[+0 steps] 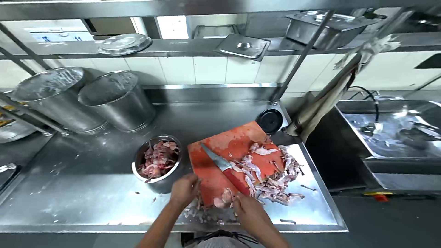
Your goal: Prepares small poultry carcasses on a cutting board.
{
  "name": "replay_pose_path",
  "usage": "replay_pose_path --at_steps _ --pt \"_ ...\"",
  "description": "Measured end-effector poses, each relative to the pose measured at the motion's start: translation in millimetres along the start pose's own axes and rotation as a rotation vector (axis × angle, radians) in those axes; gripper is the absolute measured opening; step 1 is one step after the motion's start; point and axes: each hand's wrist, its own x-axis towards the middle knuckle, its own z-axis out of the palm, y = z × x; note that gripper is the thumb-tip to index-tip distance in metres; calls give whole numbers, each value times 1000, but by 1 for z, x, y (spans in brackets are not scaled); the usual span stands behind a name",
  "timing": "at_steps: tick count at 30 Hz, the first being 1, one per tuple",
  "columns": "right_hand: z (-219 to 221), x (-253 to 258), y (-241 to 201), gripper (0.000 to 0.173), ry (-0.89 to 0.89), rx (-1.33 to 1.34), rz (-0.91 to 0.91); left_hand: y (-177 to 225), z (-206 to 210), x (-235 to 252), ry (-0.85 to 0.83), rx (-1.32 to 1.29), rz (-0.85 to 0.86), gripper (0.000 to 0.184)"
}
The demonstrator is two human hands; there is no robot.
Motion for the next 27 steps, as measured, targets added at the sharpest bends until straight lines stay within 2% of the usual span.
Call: replay_pose_path --at_steps 1,3,5,8,10,11,13,15,18,19,21,22,25,27 --pt "1 5 8 44 -8 45 6 5 -12 -3 17 -20 88 37" --pt "6 19 22 47 -50 179 34 33 -26 -11 -27 -57 295 50" --pt "12 32 28 47 -97 359 74 63 -16 -19 -26 -56 476 54" --pt "8 28 16 36 -246 720 130 87 22 -23 22 -41 527 39" --pt "8 21 12 31 -329 916 167 82 41 -18 166 -26 537 18" --pt "10 18 11 29 -347 949 175 77 42 -15 178 15 553 12" --pt "17 9 9 31 -326 947 169 69 36 -10 64 72 535 17" --pt "14 -2 12 35 -264 919 138 47 30 -5 -85 71 383 26" --pt "-14 -15 23 35 -141 776 85 -3 17 -6 -90 18 155 58" --pt "-21 -15 30 35 -151 708 67 -6 7 -11 -69 -12 153 58" --pt "-24 -8 41 36 -203 578 67 7 -10 -23 20 -89 252 39" --pt "-23 -2 42 37 -222 535 88 20 -15 -27 58 -114 331 36" --pt "-19 15 32 40 -295 531 178 68 -4 -36 93 -134 551 47" --pt "-15 22 23 41 -352 665 250 89 17 -38 98 -120 599 49"
